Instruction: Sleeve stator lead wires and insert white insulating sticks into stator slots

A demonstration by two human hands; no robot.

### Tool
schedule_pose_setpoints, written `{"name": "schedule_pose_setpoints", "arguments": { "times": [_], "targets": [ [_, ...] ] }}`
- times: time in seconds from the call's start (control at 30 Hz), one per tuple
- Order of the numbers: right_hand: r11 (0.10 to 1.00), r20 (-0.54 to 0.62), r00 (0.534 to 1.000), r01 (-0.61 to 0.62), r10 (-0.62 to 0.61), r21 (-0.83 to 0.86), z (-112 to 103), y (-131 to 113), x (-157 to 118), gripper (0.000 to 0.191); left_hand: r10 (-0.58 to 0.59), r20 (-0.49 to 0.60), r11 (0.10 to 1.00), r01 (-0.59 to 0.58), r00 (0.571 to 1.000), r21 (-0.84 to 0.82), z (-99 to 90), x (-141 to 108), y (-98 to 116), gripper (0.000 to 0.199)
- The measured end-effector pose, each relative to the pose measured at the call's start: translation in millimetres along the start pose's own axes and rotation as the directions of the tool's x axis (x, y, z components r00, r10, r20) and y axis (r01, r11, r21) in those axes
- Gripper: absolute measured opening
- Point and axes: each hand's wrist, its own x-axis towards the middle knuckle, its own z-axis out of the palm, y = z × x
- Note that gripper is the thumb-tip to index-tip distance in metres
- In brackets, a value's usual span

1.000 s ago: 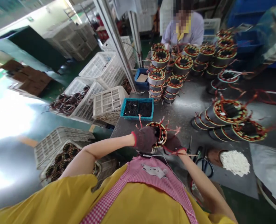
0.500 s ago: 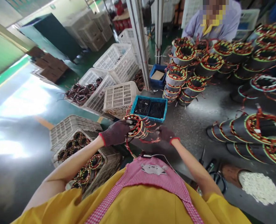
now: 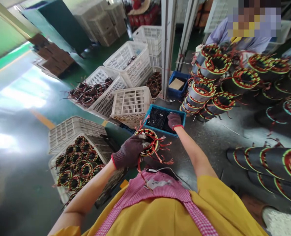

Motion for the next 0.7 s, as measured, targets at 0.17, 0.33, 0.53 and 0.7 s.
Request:
{"name": "schedule_pose_setpoints", "arguments": {
  "times": [0.17,0.33,0.53,0.7],
  "targets": [
    [0.996,0.02,0.999,-0.04,0.039,0.074,-5.6,17.0,-18.6,0.018,-0.02,0.047,0.999,0.021,0.999,-0.027,0.0,3.7,-0.2,0.04],
    [0.915,-0.049,0.979,-0.165,0.196,0.368,-11.7,17.5,-36.0,0.028,-0.008,0.008,0.994,0.009,1.0,-0.112,2.4,3.2,-0.6,0.046],
    [0.667,-0.005,0.988,-0.101,0.156,0.738,-28.5,14.5,-84.6,0.052,-0.152,-0.145,0.88,0.067,0.978,-0.469,-29.7,-31.1,-3.1,0.043],
    [0.425,0.029,0.998,-0.05,0.055,0.904,-53.7,-5.1,-143.6,0.056,-0.568,-0.198,0.753,0.408,0.799,-0.516,-22.3,-17.2,-15.3,0.075]
  ]
}}
